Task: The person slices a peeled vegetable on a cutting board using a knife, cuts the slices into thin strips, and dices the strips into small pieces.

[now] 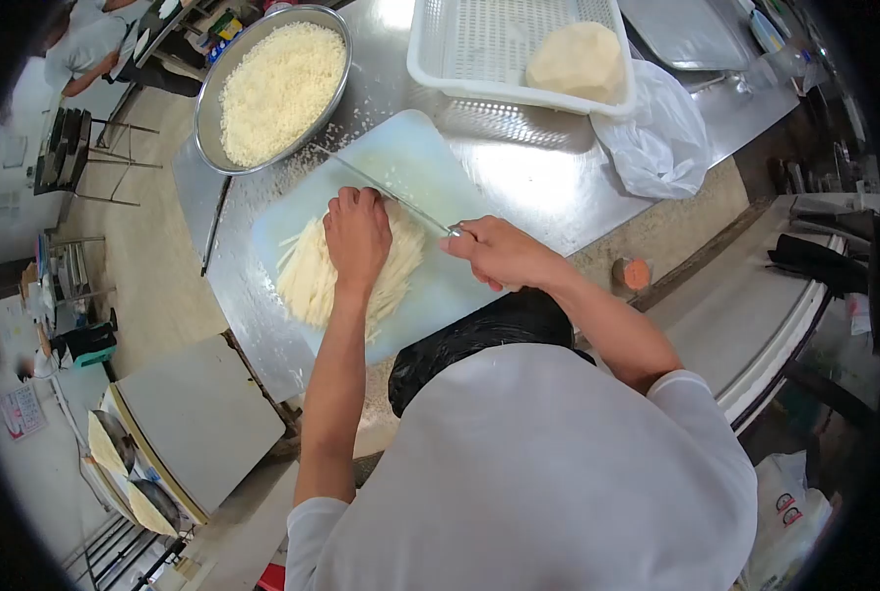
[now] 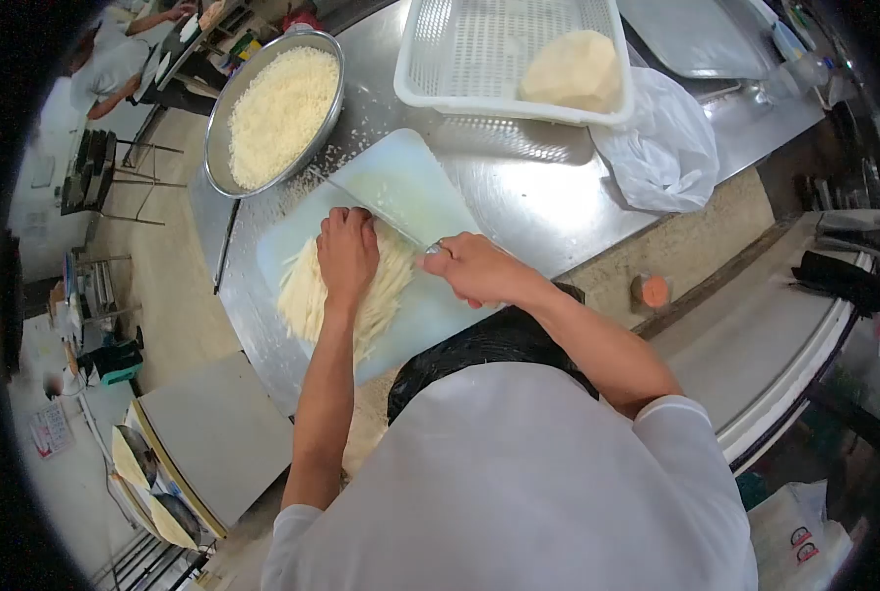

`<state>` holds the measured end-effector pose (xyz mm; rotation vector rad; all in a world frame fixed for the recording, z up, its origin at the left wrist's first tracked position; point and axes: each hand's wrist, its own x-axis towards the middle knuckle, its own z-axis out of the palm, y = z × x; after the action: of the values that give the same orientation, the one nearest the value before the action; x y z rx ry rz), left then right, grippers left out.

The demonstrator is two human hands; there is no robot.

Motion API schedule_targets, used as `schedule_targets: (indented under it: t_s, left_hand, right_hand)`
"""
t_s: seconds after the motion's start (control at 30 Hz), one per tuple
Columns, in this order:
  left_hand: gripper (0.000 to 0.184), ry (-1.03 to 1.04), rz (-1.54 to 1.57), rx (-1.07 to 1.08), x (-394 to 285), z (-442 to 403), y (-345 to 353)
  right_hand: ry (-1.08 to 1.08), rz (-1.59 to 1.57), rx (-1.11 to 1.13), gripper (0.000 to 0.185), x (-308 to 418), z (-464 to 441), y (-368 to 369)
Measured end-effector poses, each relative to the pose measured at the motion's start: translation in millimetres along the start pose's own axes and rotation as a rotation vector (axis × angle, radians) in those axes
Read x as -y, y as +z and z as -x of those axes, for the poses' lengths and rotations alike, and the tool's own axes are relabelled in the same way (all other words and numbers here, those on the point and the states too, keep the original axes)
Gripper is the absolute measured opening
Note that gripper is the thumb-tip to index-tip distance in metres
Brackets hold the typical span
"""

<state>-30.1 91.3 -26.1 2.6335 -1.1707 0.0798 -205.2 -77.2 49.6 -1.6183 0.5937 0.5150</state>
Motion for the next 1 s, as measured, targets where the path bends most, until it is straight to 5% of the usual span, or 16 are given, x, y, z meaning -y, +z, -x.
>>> schedule_targets:
  t_s: [1.0]
  left_hand:
    - [0.016, 0.011, 0.131, -0.016, 4, 6, -2]
  right_hand:
    - [0.0, -0.106, 0.033, 0.045, -17, -22, 17]
